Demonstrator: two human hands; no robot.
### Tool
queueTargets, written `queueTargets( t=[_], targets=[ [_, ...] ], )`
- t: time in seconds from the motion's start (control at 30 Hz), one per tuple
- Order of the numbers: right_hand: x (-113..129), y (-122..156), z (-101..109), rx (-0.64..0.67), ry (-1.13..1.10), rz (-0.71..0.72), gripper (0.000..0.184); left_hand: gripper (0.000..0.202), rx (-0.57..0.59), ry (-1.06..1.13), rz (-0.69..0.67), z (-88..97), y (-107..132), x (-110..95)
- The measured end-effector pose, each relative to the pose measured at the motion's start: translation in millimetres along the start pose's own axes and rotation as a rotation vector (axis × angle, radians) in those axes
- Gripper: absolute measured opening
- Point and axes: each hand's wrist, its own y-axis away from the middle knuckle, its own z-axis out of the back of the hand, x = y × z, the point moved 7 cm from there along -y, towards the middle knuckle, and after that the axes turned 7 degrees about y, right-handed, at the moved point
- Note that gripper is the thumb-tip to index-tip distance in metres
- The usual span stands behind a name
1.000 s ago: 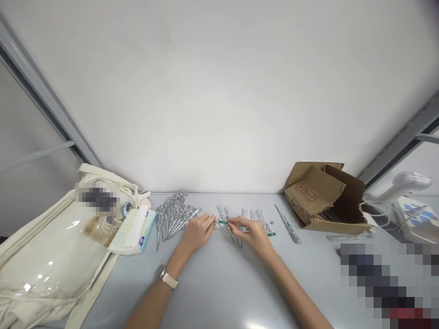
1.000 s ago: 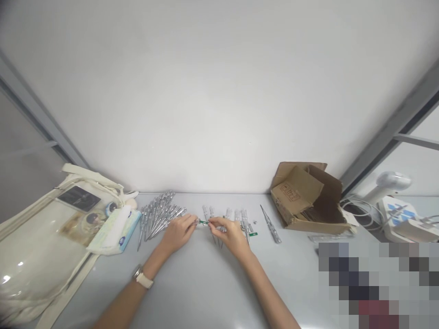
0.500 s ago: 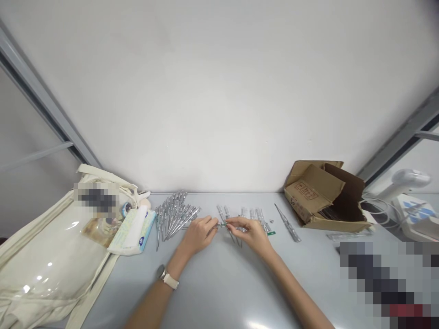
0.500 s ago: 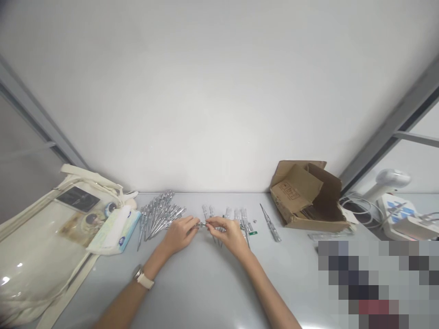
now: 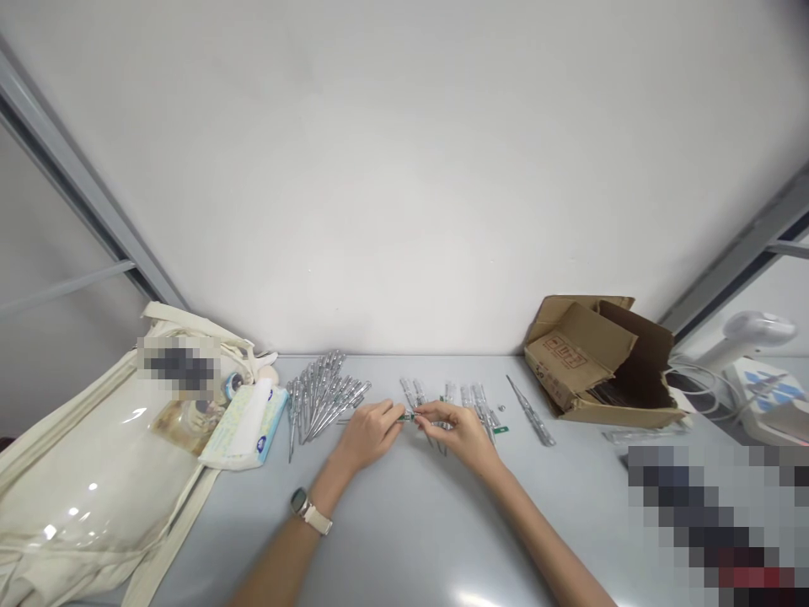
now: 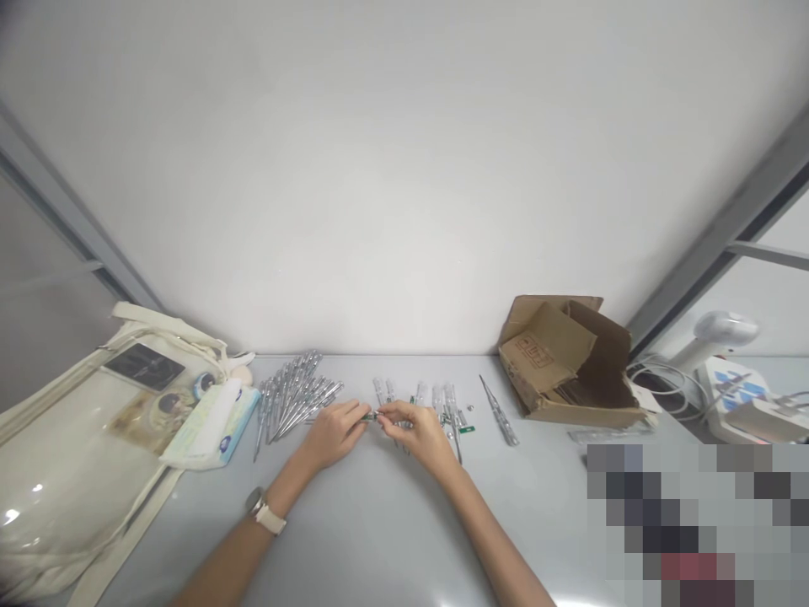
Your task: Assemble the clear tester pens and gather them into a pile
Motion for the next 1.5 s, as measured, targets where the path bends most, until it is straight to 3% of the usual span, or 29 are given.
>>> queueTargets(
  t=[0.4, 0.83, 1.23, 1.37, 1.5],
  targets=[
    [-1, -1, -6, 0.030, -0.021, 0.007, 0.028, 0.015, -0.007, 0.009, -0.009, 0.6, 0, -1],
    [-3, -2, -9, -0.004, -0.120, 0.071, 0.022, 0.014, 0.003, -0.044, 0.006, 0.2, 0, 0],
    [-11, -3, -15, -0.069, -0.077, 0.022, 0.021, 0.014, -0.026, 0.011, 0.032, 2.7, 0, 1],
    [-3, 0, -16, -0.140, -0.016, 0.117, 0.021, 0.015, -0.065, 0.087, 0.088, 4.1, 1, 6],
    [10, 4, -23, -0.106, 0.036, 0.267, 0.029, 0.018, -0.162, 0.198, 0.153, 7.9, 1, 12]
  ],
)
